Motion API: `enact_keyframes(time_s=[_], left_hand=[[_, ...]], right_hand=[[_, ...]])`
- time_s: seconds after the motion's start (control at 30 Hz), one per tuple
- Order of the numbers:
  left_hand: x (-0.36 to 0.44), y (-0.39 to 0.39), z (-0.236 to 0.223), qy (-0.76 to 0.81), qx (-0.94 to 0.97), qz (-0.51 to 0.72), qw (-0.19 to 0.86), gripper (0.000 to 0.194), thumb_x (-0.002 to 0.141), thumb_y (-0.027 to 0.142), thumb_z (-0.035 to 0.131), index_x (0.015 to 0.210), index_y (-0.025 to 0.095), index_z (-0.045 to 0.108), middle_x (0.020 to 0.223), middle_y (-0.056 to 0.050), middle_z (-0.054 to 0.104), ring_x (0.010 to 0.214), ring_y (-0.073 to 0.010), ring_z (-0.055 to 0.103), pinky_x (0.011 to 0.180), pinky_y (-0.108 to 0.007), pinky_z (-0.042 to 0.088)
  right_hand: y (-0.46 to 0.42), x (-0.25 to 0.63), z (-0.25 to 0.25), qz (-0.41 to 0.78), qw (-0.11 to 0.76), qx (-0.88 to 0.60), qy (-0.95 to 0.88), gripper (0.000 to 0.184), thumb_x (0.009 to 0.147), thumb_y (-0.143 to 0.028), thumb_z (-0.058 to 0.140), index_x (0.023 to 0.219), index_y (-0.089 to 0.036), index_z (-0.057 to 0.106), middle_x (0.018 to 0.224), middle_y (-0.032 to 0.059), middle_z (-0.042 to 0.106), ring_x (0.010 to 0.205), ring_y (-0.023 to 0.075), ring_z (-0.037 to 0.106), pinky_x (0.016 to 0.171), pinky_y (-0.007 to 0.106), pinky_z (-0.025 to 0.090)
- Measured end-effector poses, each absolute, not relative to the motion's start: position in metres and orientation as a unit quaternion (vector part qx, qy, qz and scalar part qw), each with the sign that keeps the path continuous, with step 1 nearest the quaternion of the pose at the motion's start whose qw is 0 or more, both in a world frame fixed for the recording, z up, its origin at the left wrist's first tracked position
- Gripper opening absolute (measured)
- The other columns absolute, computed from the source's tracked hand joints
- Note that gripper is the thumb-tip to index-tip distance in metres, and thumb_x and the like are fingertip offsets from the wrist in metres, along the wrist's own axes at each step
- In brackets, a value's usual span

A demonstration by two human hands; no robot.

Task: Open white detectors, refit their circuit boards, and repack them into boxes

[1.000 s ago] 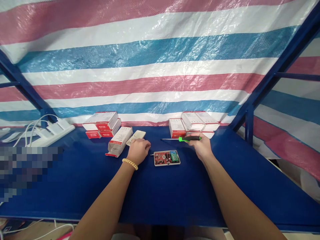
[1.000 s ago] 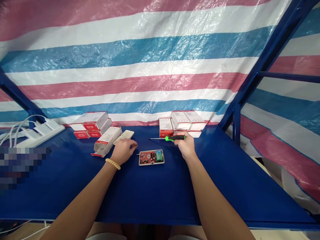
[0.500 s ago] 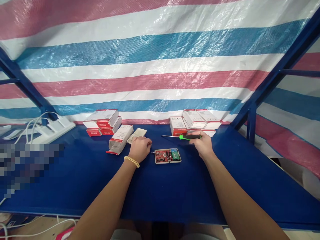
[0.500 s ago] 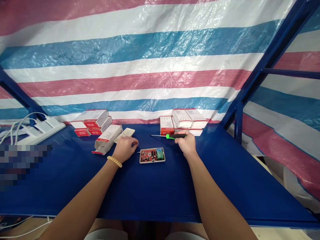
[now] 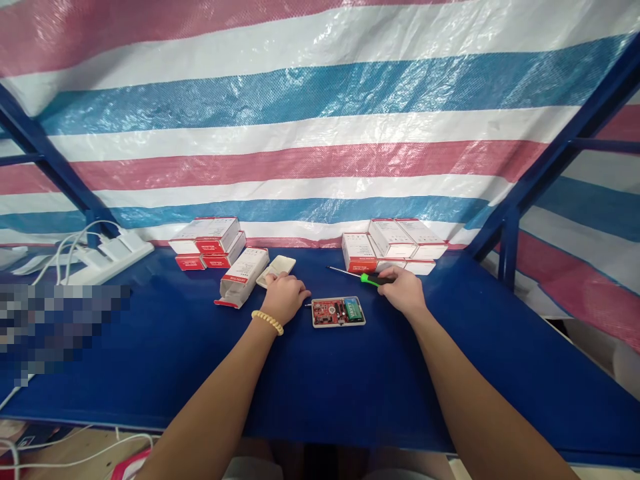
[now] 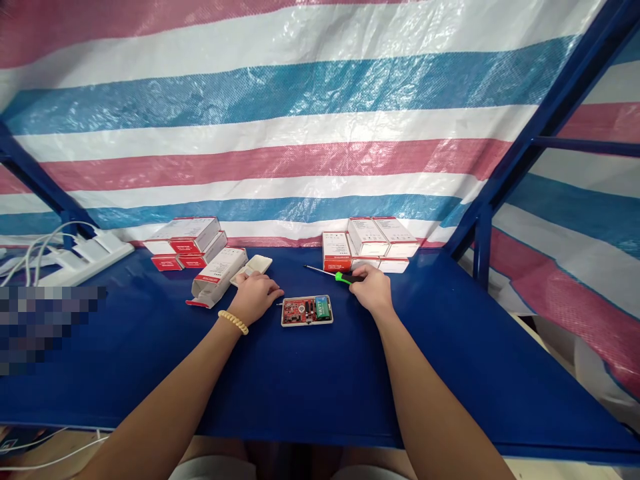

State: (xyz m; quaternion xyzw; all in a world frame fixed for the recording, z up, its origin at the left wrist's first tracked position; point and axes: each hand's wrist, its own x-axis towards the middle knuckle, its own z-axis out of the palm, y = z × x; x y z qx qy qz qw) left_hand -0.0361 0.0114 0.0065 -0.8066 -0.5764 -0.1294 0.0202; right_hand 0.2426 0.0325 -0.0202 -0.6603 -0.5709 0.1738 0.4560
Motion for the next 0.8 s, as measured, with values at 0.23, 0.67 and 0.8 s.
enact_keyframes(time_s=[0.23,0.67,0.8], left_hand=[[-0.035,0.013,0.007,-0.579,-0.803,-0.140,0.007,0.022,0.084,0.035,0.060,0.075,0.020,0.072,0.083,-0.008,0.071,0.092,-0.0279,0.057,0.084,-0.045,0.031],[-0.031,0.007,0.010,-0.512,-0.806,-0.294,-0.046,0.020,0.080,0.015,0.050,0.092,0.021,0.065,0.086,-0.003,0.068,0.088,-0.0199,0.059,0.087,-0.040,0.035],[-0.030,0.003,0.011,-0.450,-0.847,-0.273,-0.073,0.028,0.076,0.009,0.046,0.094,0.020,0.064,0.093,-0.004,0.069,0.093,-0.0202,0.058,0.090,-0.039,0.036]], right_hand=[[0.032,0.242,-0.020,0.155,0.421,-0.679,-0.581,0.021,0.050,-0.013,0.065,0.067,-0.025,0.063,0.064,-0.0016,0.066,0.062,0.0191,0.061,0.057,0.030,0.046],[0.018,0.225,-0.010,0.020,0.482,-0.610,-0.628,0.017,0.064,-0.019,0.059,0.079,-0.023,0.063,0.095,0.0075,0.066,0.102,0.0305,0.054,0.090,0.048,0.041],[0.008,0.210,-0.006,0.105,0.492,-0.521,-0.689,0.006,0.070,-0.023,0.058,0.076,-0.024,0.060,0.080,0.0032,0.066,0.080,0.0224,0.060,0.078,0.037,0.048]])
